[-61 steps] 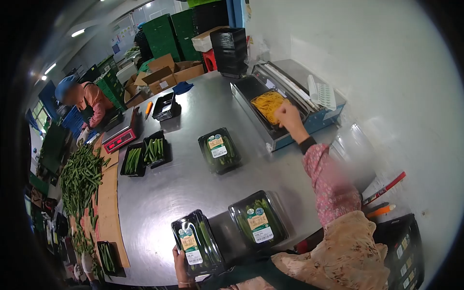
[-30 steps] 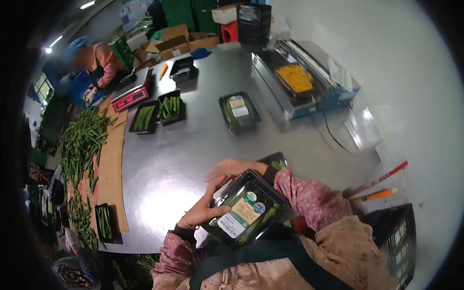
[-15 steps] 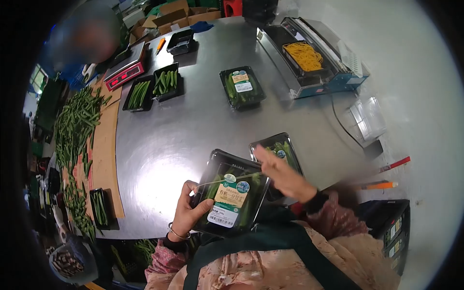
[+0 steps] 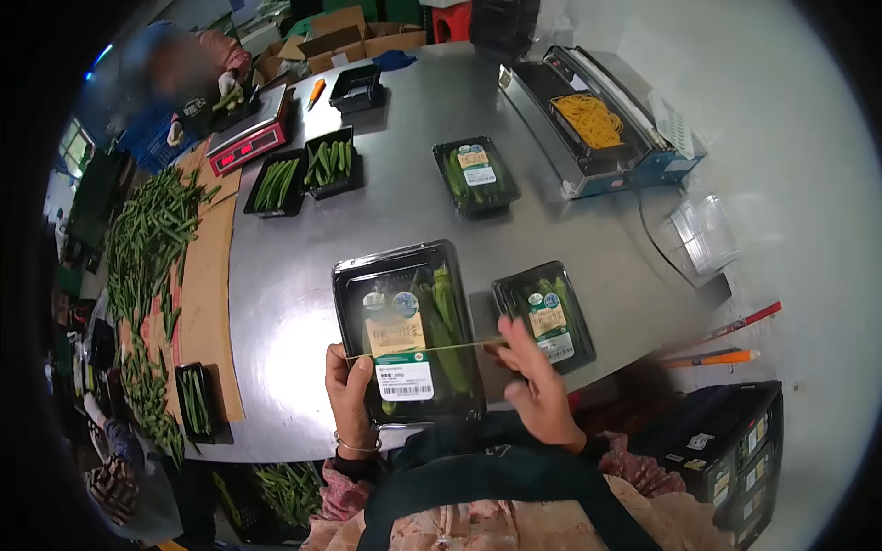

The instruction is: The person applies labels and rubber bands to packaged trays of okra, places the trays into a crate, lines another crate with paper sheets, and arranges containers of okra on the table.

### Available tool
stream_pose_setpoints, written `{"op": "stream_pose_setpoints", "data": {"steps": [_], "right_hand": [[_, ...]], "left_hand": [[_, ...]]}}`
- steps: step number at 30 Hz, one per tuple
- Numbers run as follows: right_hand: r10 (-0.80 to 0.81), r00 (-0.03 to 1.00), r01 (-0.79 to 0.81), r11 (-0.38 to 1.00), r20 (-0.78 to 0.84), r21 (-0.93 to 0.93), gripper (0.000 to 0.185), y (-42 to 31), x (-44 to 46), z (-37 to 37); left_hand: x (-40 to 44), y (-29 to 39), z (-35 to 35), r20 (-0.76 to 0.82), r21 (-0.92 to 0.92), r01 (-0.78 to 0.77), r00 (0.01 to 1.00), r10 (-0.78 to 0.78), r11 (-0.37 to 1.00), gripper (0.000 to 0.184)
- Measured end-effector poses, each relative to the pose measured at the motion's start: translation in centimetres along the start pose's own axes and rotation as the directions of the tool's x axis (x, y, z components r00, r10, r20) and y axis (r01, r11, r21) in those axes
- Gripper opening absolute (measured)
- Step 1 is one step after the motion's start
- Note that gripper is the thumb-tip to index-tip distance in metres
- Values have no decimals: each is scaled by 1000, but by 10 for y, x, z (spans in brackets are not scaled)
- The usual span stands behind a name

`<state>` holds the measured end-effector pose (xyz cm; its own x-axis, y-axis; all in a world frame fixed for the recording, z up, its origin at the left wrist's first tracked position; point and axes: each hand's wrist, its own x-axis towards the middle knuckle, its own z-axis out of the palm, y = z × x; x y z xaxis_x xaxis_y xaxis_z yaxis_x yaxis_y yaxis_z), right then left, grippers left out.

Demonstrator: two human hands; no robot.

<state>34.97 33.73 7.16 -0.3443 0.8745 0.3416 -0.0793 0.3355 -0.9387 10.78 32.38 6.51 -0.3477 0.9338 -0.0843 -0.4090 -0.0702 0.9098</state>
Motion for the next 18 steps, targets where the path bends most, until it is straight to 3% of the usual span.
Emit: {"op": "stream_pose_setpoints", "data": {"steps": [1, 3, 5, 6, 8, 10, 11, 13, 15, 17, 18], "right_hand": [[-150, 987, 156, 973, 48, -169, 63, 0, -6, -4], [-193, 965, 98, 895, -179, -435, 50, -9, -10, -17], [31, 845, -95, 991, -533, -93, 46, -15, -14, -15], [73, 840, -189, 968, -538, -164, 42, -24, -14, -20], [26, 945, -207, 817, -325, -538, 48, -10, -15, -25], [149, 953, -259, 853, -265, -452, 55, -28, -14, -7], [233, 933, -284, 945, -274, -164, 60, -41, -5, 21], [137, 956, -202, 949, -259, -243, 71, -25, -12, 47], [214, 902, -255, 965, -375, -62, 74, -18, -24, 59], [385, 849, -296, 914, -361, 277, 72, -29, -41, 49], [376, 839, -300, 923, -394, 243, 69, -29, -53, 43]], "left_hand": [[3, 1, -5, 0, -24, 17, 1000, -17, 1000, 19], [10, 7, -16, -16, -53, -57, 998, 56, 997, 18], [18, 18, -18, -9, -91, -83, 997, 83, 992, 17], [21, 17, -24, 39, -50, -70, 997, 72, 996, 19], [20, 21, -20, 112, 89, -69, 992, 59, 994, 22], [20, 11, -17, 213, 137, -35, 977, 5, 990, 30], [15, 12, -5, 228, 74, 61, 971, -77, 995, 32], [4, 0, 12, 260, 34, 65, 963, -71, 997, 34], [0, -28, 7, 362, -28, 88, 929, -72, 996, 36], [-16, -35, 15, 399, 35, 61, 914, -70, 997, 40], [-25, -40, 24, 428, 29, -50, 903, 33, 998, 30]]}}
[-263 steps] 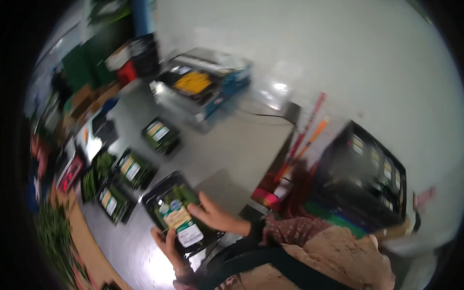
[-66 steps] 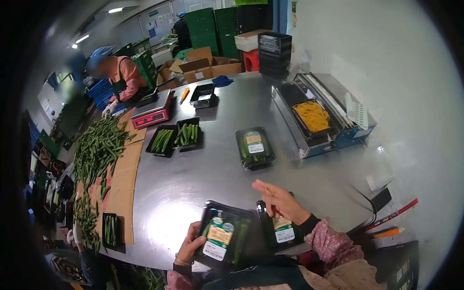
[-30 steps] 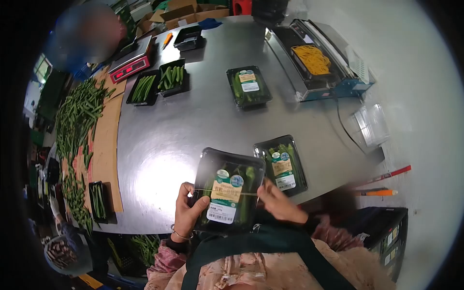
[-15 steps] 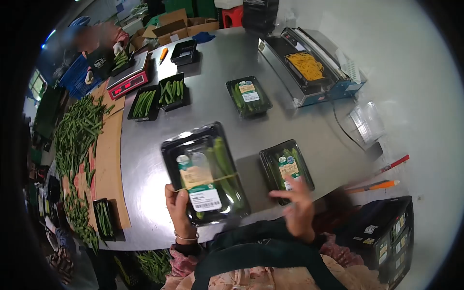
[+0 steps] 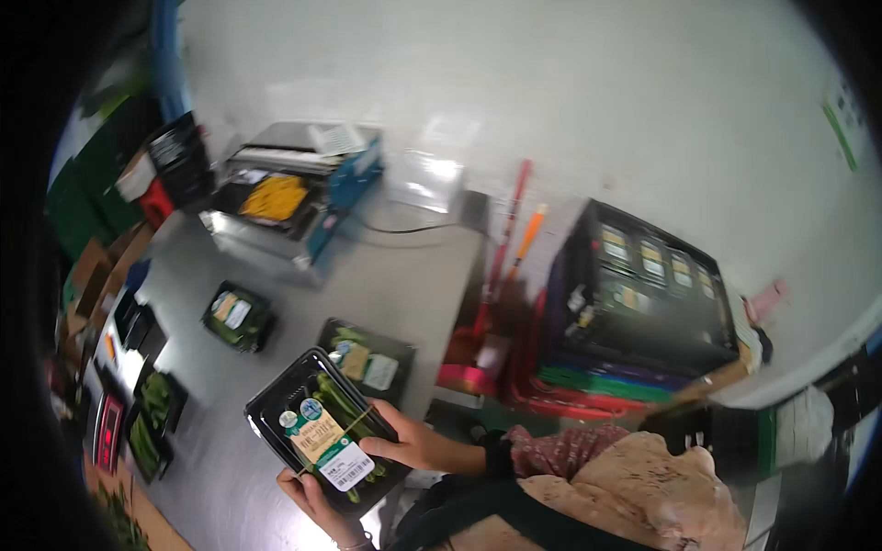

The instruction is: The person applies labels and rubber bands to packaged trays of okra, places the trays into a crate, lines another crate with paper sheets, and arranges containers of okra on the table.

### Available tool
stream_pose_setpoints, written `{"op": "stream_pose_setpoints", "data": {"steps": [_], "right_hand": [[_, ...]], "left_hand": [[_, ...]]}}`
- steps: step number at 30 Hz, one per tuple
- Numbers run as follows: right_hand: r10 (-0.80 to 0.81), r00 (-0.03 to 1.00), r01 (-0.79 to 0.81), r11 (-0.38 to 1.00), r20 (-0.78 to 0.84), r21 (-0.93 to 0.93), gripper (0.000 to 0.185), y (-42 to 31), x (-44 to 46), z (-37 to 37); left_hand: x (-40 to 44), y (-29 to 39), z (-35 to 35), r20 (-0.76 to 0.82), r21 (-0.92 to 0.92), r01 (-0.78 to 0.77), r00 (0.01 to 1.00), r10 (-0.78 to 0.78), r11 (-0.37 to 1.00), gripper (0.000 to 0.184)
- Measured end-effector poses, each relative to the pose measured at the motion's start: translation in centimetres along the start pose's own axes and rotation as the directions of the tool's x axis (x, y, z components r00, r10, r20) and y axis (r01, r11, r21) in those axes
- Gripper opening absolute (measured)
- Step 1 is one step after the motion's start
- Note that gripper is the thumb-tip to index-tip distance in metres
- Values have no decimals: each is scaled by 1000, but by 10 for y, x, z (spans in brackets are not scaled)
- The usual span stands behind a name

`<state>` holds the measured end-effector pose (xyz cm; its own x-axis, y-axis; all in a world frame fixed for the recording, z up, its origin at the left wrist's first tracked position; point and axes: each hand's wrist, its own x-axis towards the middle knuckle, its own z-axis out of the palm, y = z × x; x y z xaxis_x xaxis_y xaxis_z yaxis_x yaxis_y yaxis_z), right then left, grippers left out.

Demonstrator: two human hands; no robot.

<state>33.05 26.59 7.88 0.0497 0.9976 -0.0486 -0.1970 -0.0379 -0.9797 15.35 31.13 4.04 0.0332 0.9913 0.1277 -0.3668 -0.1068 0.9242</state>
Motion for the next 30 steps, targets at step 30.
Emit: {"op": "stream_pose_setpoints", "data": {"steps": [30], "right_hand": [[262, 536, -582, 804, -803, -126, 39, -188, -515, -600]], "left_hand": [[-159, -70, 450, 848, 482, 308, 71, -525, 820, 23]]}}
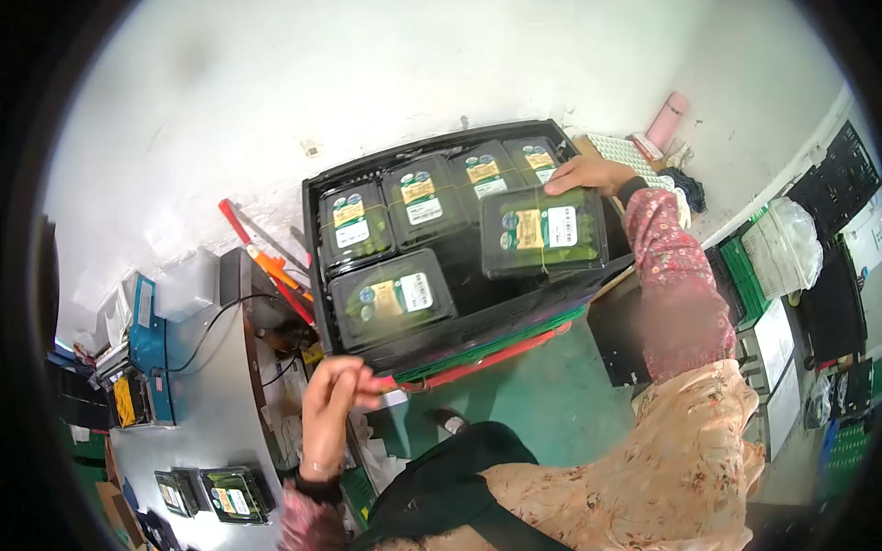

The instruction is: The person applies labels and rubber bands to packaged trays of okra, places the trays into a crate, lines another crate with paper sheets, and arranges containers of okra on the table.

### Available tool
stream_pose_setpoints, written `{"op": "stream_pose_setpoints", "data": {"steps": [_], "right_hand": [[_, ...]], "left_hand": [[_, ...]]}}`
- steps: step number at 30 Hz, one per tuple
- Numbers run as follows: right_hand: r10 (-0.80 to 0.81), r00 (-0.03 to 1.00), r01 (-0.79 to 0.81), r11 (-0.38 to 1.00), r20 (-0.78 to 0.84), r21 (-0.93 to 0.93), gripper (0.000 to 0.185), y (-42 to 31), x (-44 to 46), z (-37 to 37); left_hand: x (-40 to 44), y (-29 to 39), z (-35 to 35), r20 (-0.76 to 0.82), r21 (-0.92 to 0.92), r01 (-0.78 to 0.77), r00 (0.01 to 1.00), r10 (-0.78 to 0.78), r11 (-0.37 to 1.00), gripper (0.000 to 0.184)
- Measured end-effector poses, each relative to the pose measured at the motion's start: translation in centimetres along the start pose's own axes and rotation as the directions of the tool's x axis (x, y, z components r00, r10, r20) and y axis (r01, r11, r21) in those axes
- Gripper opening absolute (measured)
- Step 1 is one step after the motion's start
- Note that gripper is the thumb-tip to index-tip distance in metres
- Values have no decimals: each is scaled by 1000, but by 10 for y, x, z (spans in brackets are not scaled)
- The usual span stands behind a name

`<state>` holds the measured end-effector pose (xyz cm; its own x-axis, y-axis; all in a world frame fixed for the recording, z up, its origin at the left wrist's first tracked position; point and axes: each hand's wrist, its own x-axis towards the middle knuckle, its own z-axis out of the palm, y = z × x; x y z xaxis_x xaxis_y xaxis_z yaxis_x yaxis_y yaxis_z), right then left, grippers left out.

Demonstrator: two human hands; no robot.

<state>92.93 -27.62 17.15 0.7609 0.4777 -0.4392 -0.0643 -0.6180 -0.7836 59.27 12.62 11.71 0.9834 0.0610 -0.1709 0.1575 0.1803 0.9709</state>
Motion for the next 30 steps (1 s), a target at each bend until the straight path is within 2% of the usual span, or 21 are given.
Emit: {"op": "stream_pose_setpoints", "data": {"steps": [3, 5, 8, 9, 11, 12, 13, 14, 15, 16, 17, 18, 19, 20, 21, 22, 24, 25, 27, 29, 30], "right_hand": [[48, 993, -47, 999, 107, -16, 40, 13, 25, -15], [117, 988, -110, 991, 102, -74, 36, 19, 32, -20], [145, 985, -129, 977, 89, -168, 35, 30, 34, -23], [124, 991, -106, 958, 52, -268, 36, 35, 34, -25], [73, 997, -66, 885, -3, -461, 38, 45, 34, -24], [-107, 991, 35, 788, -81, -614, 38, 54, 28, -21], [-300, 942, 100, 681, -152, -725, 34, 73, 28, -20], [-404, 877, -50, 462, -260, -885, 29, 67, 14, -8], [-589, 758, 25, 455, -280, -890, 28, 88, 14, -3], [-661, 718, 126, 431, -217, -893, 28, 87, 5, 4], [-463, 815, 96, 700, -348, -707, 29, 82, -5, 21], [-453, 812, 70, 701, -368, -709, 27, 98, -13, 31], [-576, 759, 38, 504, -303, -863, 24, 104, -19, 41], [-676, 657, 49, 478, -332, -877, 22, 122, -21, 44], [-695, 597, 73, 544, -400, -836, 23, 135, -24, 49], [-619, 570, 83, 698, -541, -711, 21, 129, -29, 62], [-420, 586, 114, 889, -693, -443, 24, 91, -39, 106], [-338, 571, 146, 939, -748, -313, 26, 49, -56, 153], [-411, 576, 325, 908, -707, -263, 27, -6, -56, 227], [-503, 652, 542, 833, -568, -115, 25, -56, -50, 297], [-605, 669, 653, 756, -432, -48, 25, -71, -44, 330]], "left_hand": [[82, 12, 57, 192, 85, -68, 980, 51, 994, 28], [148, -15, 92, 245, 98, 24, 968, -47, 995, 38], [210, -40, 146, 252, 113, 320, 906, -339, 941, 61], [222, -50, 164, 261, 98, 432, 858, -442, 896, 67], [246, -80, 192, 424, 165, 575, 692, -584, 802, 65], [246, -93, 204, 464, 202, 556, 671, -579, 806, 59], [237, -91, 215, 453, 162, 527, 712, -537, 834, 59], [240, -101, 221, 460, 171, 483, 732, -503, 859, 57], [243, -104, 221, 533, 210, 441, 697, -480, 873, 57], [240, -100, 225, 421, 248, 448, 749, -512, 859, 56], [234, -89, 223, 415, 229, 398, 786, -459, 888, 47], [241, -115, 228, 501, 164, 305, 793, -346, 938, 26], [237, -113, 226, 438, 318, 169, 846, -303, 933, 25], [230, -95, 228, 376, 485, 55, 888, -265, 873, 25], [225, -81, 227, 325, 649, -34, 916, -236, 760, 26], [215, -76, 221, 238, 610, -42, 962, -132, 791, 27], [223, -138, 225, 187, 500, -395, 918, 349, 771, 34], [203, -125, 206, 50, 378, -468, 872, 487, 799, 39], [153, -79, 132, 171, 250, -437, 898, 405, 864, 25], [87, -37, 62, 184, 25, -34, 983, 29, 999, 22], [62, -53, 35, 73, -97, -92, 992, 99, 991, 22]]}}
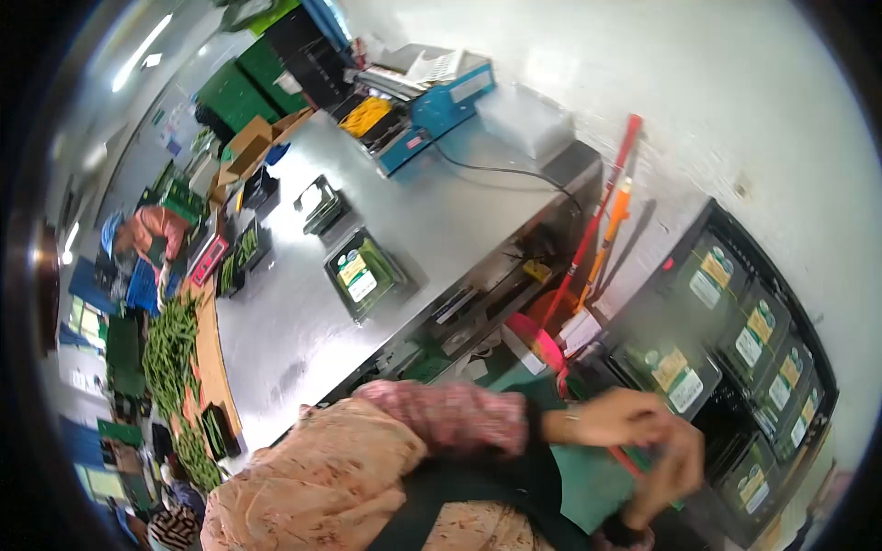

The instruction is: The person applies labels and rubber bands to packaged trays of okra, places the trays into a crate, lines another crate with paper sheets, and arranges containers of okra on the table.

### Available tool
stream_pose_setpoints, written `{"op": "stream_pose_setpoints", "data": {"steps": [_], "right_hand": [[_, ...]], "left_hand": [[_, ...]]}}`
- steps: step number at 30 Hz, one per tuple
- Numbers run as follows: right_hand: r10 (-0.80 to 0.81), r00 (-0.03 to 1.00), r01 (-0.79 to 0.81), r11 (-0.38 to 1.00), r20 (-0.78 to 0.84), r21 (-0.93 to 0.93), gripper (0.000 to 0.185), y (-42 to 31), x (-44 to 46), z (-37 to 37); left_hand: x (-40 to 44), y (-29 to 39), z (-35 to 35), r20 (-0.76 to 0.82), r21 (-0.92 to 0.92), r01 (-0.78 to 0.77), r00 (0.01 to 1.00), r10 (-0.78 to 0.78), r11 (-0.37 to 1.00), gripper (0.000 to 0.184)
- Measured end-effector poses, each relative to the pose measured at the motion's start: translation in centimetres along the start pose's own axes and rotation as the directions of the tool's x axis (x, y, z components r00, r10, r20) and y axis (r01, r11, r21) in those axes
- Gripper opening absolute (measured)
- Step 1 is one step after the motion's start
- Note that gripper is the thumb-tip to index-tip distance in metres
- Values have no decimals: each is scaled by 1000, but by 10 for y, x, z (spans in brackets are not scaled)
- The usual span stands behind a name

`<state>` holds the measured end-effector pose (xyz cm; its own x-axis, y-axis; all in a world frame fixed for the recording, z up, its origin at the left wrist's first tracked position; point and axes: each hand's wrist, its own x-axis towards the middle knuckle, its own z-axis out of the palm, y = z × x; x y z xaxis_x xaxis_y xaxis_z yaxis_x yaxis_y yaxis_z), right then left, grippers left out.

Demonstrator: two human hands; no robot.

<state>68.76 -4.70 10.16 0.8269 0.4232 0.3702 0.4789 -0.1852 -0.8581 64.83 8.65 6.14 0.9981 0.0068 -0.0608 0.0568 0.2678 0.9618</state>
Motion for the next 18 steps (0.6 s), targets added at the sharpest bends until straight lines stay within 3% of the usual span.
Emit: {"op": "stream_pose_setpoints", "data": {"steps": [1, 2, 3, 4, 5, 7, 9, 11, 15, 17, 18], "right_hand": [[-89, 985, 70, 989, 145, 131, 25, -8, -2, 35], [-45, 957, -27, 970, 286, 243, 21, -24, -3, 70], [-13, 904, -141, 934, 428, 327, 18, -38, -3, 102], [-53, 838, -125, 950, 543, 286, 16, -43, -2, 132], [-80, 757, -105, 964, 649, 242, 14, -46, -2, 161], [-86, 678, -199, 934, 730, 295, 14, -55, -8, 223], [-263, 665, 50, 949, 698, 311, 19, -55, -13, 285], [-250, 636, 98, 964, 730, 246, 22, -73, -15, 337], [-257, 655, 228, 964, 711, 139, 33, -63, -20, 462], [-219, 640, 253, 965, 736, 67, 38, -51, -30, 505], [-171, 627, 255, 967, 760, 7, 40, -44, -36, 521]], "left_hand": [[-30, -13, -32, -134, 188, -192, 967, 218, 963, 21], [-65, -9, -59, -285, 95, -215, 930, 233, 972, 19], [-106, 5, -87, -425, -64, -83, 904, 48, 995, 20], [-144, 18, -109, -651, 45, -98, 752, 104, 994, 14], [-182, 19, -138, -745, 94, -114, 651, 145, 989, 15], [-257, -10, -196, -951, 71, -37, 300, 79, 997, 16], [-323, -16, -231, -998, 51, -53, 43, 53, 997, 19], [-368, -26, -243, -997, 48, -127, -59, 41, 991, 24], [-390, -60, -276, -999, 21, -39, -31, 20, 999, 39], [-393, -92, -309, -978, 207, 23, 40, 206, 978, 51], [-387, -75, -315, -975, 216, 41, 53, 214, 976, 53]]}}
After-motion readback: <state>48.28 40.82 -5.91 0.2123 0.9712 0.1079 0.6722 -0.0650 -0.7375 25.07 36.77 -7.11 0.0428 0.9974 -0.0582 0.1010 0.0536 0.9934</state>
